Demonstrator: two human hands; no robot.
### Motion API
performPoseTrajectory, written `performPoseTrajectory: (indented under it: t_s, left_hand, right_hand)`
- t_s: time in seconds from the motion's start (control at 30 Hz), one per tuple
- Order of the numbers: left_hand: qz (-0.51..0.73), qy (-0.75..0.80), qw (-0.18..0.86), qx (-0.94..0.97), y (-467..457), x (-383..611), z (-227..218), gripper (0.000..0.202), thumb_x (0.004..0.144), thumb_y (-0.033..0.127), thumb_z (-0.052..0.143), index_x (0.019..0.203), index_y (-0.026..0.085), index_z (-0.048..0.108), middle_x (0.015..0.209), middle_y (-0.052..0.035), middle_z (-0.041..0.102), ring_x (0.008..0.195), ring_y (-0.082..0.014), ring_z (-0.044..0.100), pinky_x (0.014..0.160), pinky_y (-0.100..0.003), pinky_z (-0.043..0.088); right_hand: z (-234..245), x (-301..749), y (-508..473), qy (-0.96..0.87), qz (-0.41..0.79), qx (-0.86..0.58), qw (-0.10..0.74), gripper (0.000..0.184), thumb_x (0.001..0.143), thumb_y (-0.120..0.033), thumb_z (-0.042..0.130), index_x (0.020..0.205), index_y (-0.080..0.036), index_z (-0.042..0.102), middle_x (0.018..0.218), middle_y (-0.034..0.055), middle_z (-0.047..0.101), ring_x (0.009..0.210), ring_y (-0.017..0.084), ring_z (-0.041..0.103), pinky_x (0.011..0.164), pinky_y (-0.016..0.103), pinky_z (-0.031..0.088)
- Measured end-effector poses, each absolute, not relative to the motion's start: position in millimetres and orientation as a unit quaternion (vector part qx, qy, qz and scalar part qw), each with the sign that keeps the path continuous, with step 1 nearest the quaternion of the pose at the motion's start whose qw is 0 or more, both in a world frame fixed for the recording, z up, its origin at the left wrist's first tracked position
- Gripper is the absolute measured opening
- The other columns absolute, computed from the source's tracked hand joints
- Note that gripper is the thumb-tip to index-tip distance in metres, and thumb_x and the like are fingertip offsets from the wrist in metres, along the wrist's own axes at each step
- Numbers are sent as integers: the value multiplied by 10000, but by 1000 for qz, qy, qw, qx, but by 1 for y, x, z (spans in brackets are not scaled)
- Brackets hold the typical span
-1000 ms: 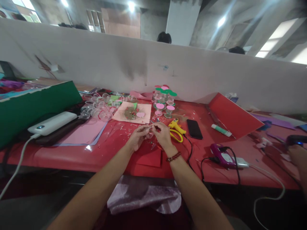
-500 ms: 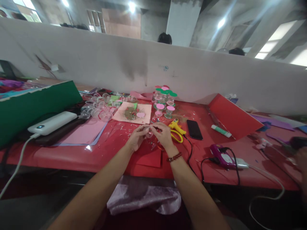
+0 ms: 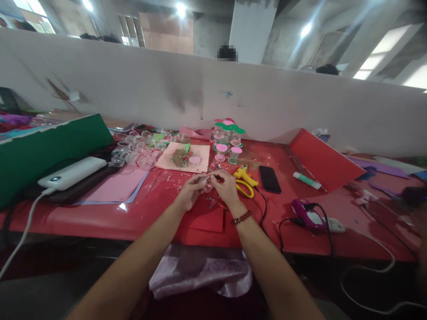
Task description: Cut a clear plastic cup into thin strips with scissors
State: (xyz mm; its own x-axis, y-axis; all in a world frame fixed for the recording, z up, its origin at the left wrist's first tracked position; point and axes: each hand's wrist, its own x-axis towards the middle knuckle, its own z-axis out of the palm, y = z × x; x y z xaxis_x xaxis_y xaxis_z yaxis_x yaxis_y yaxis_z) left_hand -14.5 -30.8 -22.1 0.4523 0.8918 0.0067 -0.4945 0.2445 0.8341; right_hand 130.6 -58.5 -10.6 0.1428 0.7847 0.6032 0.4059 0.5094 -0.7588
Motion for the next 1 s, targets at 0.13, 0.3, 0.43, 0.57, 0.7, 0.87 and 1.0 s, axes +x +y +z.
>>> performPoseTrajectory:
  t_s: [0.13, 0.3, 0.43, 0.57, 0.7, 0.87, 1.0]
  left_hand:
    - [466, 236, 755, 396, -30, -14, -22, 303, 593, 195, 813, 876, 161, 710, 796, -4, 678, 590, -81, 571, 662, -251, 468]
    - [464, 238, 751, 405, -30, -14, -22, 308, 605, 201, 807, 897, 151, 717, 728, -2, 668, 551, -74, 548, 651, -246, 467]
    - [464, 250, 748, 402, -30, -14, -22, 291, 610, 215, 803, 880, 147, 719, 720, -13, 665, 569, -83, 557, 631, -237, 459]
    - [460, 254, 749, 404, -31, -14, -20, 282, 607, 206, 799, 872, 147, 722, 709, -17, 664, 583, -90, 565, 633, -236, 463]
    - [455, 268, 747, 404, -31, -14, -17, 276, 603, 205, 794, 865, 148, 727, 714, -15, 672, 592, -92, 573, 629, -229, 474]
    - [464, 270, 743, 400, -28, -13, -15, 308, 585, 197, 799, 882, 153, 730, 869, -29, 703, 733, -121, 618, 682, -223, 508]
    - [469, 268, 738, 404, -27, -13, -13, 298, 581, 203, 798, 868, 151, 734, 845, -32, 698, 687, -120, 606, 638, -223, 512]
  right_hand:
    - [-6, 131, -62, -649, 166, -440, 598, 156, 816, -232, 579, 885, -207, 716, 894, 46, 702, 857, 173, 636, 815, 304, 498]
    - [-5, 133, -62, -667, 164, -424, 590, 150, 839, -246, 578, 837, -212, 724, 861, 45, 697, 834, 169, 634, 808, 309, 497]
    - [-7, 133, -61, -680, 145, -443, 566, 149, 847, -242, 567, 830, -197, 708, 848, 42, 675, 814, 155, 616, 778, 282, 485]
    - [-8, 130, -61, -678, 115, -455, 566, 154, 848, -221, 543, 811, -189, 689, 816, 33, 651, 785, 145, 594, 746, 260, 470]
    - [-6, 128, -62, -677, 95, -459, 567, 152, 843, -207, 537, 805, -177, 681, 804, 36, 655, 784, 144, 591, 740, 249, 465]
    - [-3, 129, -58, -667, 97, -485, 558, 131, 824, -184, 548, 812, -183, 679, 825, 27, 675, 803, 132, 605, 789, 241, 469]
    - [-2, 131, -56, -671, 105, -473, 562, 124, 832, -191, 562, 818, -178, 684, 832, 27, 680, 810, 129, 613, 803, 235, 472]
